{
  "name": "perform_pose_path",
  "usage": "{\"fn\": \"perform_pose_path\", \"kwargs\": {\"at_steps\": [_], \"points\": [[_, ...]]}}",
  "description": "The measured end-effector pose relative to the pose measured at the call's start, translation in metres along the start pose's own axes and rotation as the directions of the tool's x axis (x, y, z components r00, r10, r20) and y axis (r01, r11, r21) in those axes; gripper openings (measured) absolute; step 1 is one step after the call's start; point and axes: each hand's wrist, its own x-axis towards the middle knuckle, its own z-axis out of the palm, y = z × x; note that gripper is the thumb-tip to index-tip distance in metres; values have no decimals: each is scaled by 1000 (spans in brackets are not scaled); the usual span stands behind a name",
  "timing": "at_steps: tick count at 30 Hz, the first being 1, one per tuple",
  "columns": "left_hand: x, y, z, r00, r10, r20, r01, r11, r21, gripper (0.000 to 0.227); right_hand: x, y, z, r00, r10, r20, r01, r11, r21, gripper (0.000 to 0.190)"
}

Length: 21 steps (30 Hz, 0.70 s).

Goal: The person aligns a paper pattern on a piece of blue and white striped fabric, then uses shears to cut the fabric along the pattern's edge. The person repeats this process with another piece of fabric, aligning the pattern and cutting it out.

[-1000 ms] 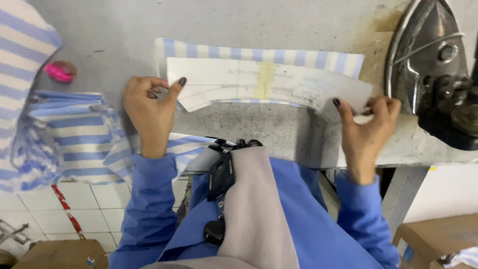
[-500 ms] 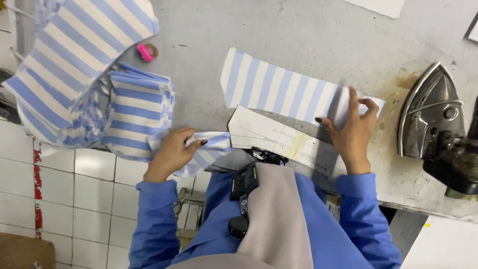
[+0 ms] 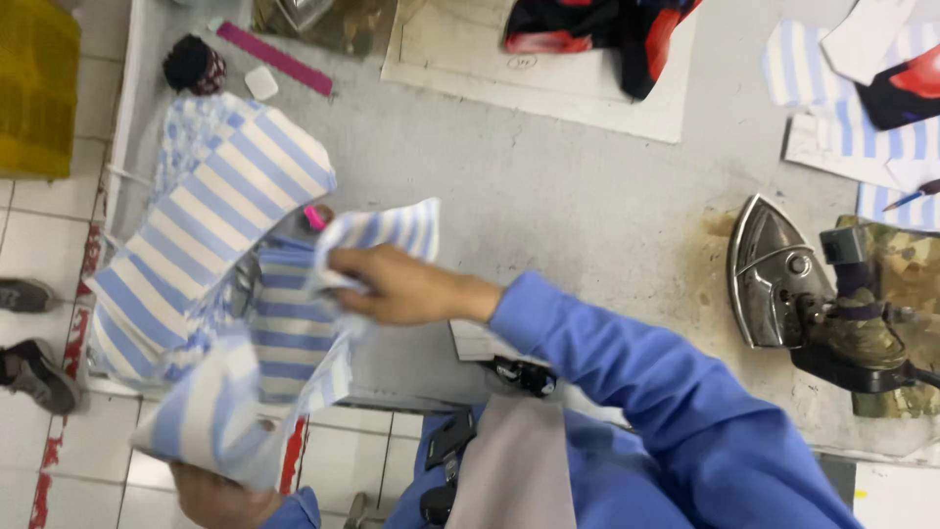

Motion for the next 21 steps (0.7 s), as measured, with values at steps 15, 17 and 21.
{"fn": "perform_pose_path", "kwargs": {"at_steps": [15,17,21], "points": [[24,149,45,112,-543,832,958,-164,-236,26,-79,23,8,841,436,321,-533,566,628,97],[55,190,40,113,-567,816,950,-178,-256,36,-121,55,16,886,299,355,-463,619,635,89],[36,187,81,105,-573,813,971,-118,-208,41,-182,32,-22,906,360,221,-422,749,510,16]]}}
